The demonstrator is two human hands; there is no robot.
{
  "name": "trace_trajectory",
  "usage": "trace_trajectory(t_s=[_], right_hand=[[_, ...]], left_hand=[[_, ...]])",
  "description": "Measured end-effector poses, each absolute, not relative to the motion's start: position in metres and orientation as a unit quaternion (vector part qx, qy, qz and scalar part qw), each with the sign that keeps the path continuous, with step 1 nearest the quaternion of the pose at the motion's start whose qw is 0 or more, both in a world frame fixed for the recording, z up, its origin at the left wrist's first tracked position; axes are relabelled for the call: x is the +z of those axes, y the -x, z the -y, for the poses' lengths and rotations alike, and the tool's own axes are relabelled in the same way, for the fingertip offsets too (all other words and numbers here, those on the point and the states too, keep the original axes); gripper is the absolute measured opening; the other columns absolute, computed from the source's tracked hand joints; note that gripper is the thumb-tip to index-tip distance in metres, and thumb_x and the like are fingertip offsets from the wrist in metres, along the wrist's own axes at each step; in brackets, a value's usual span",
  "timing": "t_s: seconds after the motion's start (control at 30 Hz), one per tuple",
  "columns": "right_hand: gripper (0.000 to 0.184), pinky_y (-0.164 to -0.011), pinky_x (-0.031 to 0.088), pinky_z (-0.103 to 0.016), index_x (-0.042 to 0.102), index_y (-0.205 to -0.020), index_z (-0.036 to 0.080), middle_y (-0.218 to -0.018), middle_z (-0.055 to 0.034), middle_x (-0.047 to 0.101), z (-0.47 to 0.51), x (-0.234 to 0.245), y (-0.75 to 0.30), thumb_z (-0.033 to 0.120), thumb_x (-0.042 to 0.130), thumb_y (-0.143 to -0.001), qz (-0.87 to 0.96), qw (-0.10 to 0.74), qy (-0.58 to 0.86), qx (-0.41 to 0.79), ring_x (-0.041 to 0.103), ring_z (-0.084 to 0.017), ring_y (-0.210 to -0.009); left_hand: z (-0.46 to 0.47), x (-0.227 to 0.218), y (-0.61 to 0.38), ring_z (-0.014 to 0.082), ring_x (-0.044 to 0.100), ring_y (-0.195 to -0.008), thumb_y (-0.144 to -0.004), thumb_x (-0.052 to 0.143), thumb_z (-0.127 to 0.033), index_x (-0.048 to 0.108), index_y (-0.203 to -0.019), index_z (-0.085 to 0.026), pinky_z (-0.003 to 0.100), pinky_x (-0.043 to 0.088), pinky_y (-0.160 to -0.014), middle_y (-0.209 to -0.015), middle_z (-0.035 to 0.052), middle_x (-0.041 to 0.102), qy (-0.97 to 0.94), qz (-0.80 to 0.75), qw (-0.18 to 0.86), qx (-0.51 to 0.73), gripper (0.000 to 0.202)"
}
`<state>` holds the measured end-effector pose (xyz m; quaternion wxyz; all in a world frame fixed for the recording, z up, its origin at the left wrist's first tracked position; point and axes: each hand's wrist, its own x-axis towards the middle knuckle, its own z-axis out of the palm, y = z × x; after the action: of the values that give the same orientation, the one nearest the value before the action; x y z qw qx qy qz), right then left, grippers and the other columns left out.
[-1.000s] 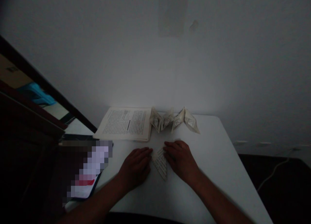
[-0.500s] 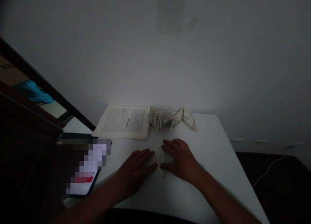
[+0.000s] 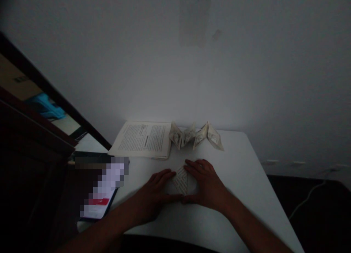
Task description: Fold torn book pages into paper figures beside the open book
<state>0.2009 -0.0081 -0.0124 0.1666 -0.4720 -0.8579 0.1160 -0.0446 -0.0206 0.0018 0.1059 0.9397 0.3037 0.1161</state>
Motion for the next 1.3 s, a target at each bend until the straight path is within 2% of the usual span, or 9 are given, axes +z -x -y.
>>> trace_trajectory(t_s=[0.07,0.17,0.33,0.47,0.53,0.67,0.83,1.07,1.3], right_hand=[[0.089,-0.102,0.028,-0.052,0.047,-0.130,0.025,-0.139,-0.0078,0.044,0.008,-0.012,-0.201,0.061,0.072,-0.053,0.856,0.166,0.476,0.119,0.037,-0.032,-0.122],[0.090,-0.103,0.026,-0.053,0.047,-0.130,0.024,-0.139,-0.0077,0.043,0.009,-0.011,-0.200,0.063,0.071,-0.051,0.853,0.166,0.480,0.118,0.036,-0.033,-0.123],[0.097,-0.103,0.024,-0.055,0.045,-0.132,0.022,-0.143,-0.0104,0.038,0.012,-0.014,-0.198,0.067,0.069,-0.050,0.855,0.167,0.482,0.096,0.034,-0.035,-0.125],[0.101,-0.105,0.021,-0.054,0.044,-0.132,0.021,-0.145,-0.0116,0.033,0.013,-0.016,-0.198,0.072,0.066,-0.049,0.855,0.161,0.485,0.085,0.032,-0.036,-0.126],[0.103,-0.105,0.022,-0.054,0.043,-0.133,0.020,-0.144,-0.0114,0.035,0.012,-0.018,-0.198,0.072,0.066,-0.048,0.855,0.166,0.484,0.088,0.033,-0.035,-0.126],[0.110,-0.104,0.024,-0.052,0.038,-0.135,0.017,-0.140,-0.0123,0.041,0.011,-0.017,-0.198,0.068,0.071,-0.043,0.850,0.189,0.483,0.091,0.037,-0.034,-0.123],[0.108,-0.103,0.025,-0.051,0.036,-0.136,0.017,-0.135,-0.0133,0.046,0.011,-0.014,-0.195,0.062,0.073,-0.045,0.845,0.210,0.482,0.094,0.041,-0.034,-0.120],[0.115,-0.105,0.024,-0.049,0.035,-0.136,0.016,-0.132,-0.0128,0.048,0.011,-0.018,-0.199,0.069,0.071,-0.041,0.840,0.213,0.489,0.099,0.040,-0.033,-0.120],[0.094,-0.103,0.028,-0.048,0.039,-0.132,0.018,-0.125,-0.0117,0.053,0.010,-0.019,-0.201,0.059,0.072,-0.054,0.830,0.235,0.494,0.109,0.042,-0.031,-0.118]], left_hand=[[0.019,0.000,0.045,0.0321,0.028,-0.129,-0.072,0.062,-0.009,0.051,-0.120,-0.045,0.049,0.033,-0.098,-0.143,0.0039,0.029,-0.939,-0.304,0.103,0.124,0.061],[0.017,-0.006,0.042,0.0296,0.033,-0.126,-0.077,0.060,-0.016,0.056,-0.114,-0.042,0.048,0.034,-0.097,-0.136,0.0048,0.037,-0.934,-0.311,0.092,0.152,0.045],[0.012,-0.010,0.033,0.0247,0.047,-0.108,-0.083,0.052,-0.022,0.060,-0.107,-0.026,0.043,0.039,-0.090,-0.114,0.0096,0.053,-0.919,-0.330,0.080,0.202,0.025],[0.006,-0.007,0.022,0.0241,0.050,-0.097,-0.081,0.054,-0.027,0.060,-0.096,-0.019,0.041,0.040,-0.085,-0.101,0.0091,0.055,-0.903,-0.361,0.094,0.214,0.018],[0.003,-0.004,0.013,0.0253,0.049,-0.096,-0.078,0.059,-0.035,0.058,-0.093,-0.018,0.042,0.040,-0.083,-0.102,0.0095,0.054,-0.892,-0.390,0.102,0.206,0.023],[-0.002,-0.001,-0.009,0.0298,0.046,-0.099,-0.063,0.068,-0.048,0.052,-0.101,-0.015,0.046,0.039,-0.084,-0.109,0.0120,0.050,-0.871,-0.449,0.095,0.176,0.052],[-0.004,-0.004,-0.029,0.0274,0.046,-0.093,-0.066,0.064,-0.032,0.050,-0.093,-0.016,0.044,0.041,-0.079,-0.102,0.0104,0.050,-0.851,-0.479,0.112,0.182,0.034],[-0.008,-0.010,-0.025,0.0229,0.046,-0.086,-0.063,0.056,-0.016,0.046,-0.081,-0.018,0.039,0.041,-0.078,-0.090,0.0057,0.051,-0.829,-0.472,0.154,0.258,0.021],[-0.011,-0.018,-0.020,0.0192,0.049,-0.082,-0.061,0.048,-0.003,0.048,-0.075,-0.018,0.034,0.041,-0.076,-0.081,0.0030,0.054,-0.812,-0.455,0.196,0.308,0.021]])
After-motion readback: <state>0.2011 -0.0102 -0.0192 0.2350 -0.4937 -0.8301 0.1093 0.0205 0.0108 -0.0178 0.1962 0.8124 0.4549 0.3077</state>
